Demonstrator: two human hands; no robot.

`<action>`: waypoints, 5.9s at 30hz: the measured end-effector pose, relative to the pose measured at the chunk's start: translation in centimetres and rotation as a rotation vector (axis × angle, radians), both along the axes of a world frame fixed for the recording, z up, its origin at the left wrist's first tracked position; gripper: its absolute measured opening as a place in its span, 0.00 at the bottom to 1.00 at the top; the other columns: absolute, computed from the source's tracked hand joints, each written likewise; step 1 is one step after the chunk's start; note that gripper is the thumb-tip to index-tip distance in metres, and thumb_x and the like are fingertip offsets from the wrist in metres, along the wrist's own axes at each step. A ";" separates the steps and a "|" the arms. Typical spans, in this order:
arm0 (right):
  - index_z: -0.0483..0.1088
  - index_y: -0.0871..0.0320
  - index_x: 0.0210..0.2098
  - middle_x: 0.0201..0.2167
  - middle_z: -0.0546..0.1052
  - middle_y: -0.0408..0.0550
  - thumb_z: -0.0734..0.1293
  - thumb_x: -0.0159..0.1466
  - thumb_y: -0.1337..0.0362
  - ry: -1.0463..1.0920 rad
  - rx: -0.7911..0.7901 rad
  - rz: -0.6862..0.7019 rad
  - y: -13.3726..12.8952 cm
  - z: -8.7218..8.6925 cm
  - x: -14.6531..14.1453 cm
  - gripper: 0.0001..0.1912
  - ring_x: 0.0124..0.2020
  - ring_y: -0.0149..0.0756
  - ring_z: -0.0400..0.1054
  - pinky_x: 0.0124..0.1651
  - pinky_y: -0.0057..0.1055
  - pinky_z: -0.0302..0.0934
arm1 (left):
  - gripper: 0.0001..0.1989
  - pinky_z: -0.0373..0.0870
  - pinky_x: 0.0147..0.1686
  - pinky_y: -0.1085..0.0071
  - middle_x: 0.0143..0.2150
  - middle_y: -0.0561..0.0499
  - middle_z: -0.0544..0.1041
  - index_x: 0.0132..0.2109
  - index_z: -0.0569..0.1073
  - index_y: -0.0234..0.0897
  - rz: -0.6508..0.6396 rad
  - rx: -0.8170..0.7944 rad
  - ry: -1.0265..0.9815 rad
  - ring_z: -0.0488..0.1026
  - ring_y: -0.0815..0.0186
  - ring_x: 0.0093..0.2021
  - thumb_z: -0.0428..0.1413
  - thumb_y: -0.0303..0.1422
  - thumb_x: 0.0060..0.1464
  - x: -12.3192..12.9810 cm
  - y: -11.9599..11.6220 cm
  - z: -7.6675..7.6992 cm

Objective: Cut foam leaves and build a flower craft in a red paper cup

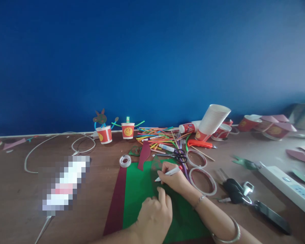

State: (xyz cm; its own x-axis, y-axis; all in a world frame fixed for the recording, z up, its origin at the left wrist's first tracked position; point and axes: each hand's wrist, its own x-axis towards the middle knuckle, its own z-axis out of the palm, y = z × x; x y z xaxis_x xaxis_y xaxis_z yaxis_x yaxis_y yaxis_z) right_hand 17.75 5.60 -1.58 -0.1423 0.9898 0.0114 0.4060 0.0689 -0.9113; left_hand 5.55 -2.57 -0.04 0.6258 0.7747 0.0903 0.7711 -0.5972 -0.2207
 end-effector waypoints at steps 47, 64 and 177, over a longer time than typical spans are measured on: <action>0.55 0.55 0.18 0.11 0.66 0.37 0.62 0.53 0.67 0.016 0.007 -0.060 0.1 -0.1 0.1 0.11 0.15 0.27 0.61 0.20 0.22 0.53 | 0.12 0.70 0.19 0.73 0.45 0.36 0.73 0.45 0.70 0.28 -0.016 -0.007 -0.019 0.72 0.69 0.21 0.49 0.23 0.53 0.0 0.2 -0.3; 0.55 0.56 0.18 0.10 0.66 0.36 0.63 0.53 0.67 0.020 -0.001 -0.016 0.0 0.1 0.1 0.11 0.14 0.26 0.61 0.20 0.22 0.53 | 0.12 0.70 0.19 0.73 0.45 0.36 0.72 0.46 0.69 0.28 -0.018 -0.009 -0.017 0.73 0.69 0.22 0.49 0.23 0.54 -0.1 0.1 -0.3; 0.55 0.55 0.17 0.10 0.66 0.36 0.62 0.53 0.67 0.071 -0.024 -0.044 0.1 -0.2 0.1 0.11 0.15 0.29 0.63 0.20 0.23 0.54 | 0.13 0.70 0.19 0.73 0.45 0.35 0.73 0.44 0.71 0.28 -0.002 -0.040 -0.051 0.73 0.68 0.21 0.50 0.21 0.50 0.1 0.2 -0.4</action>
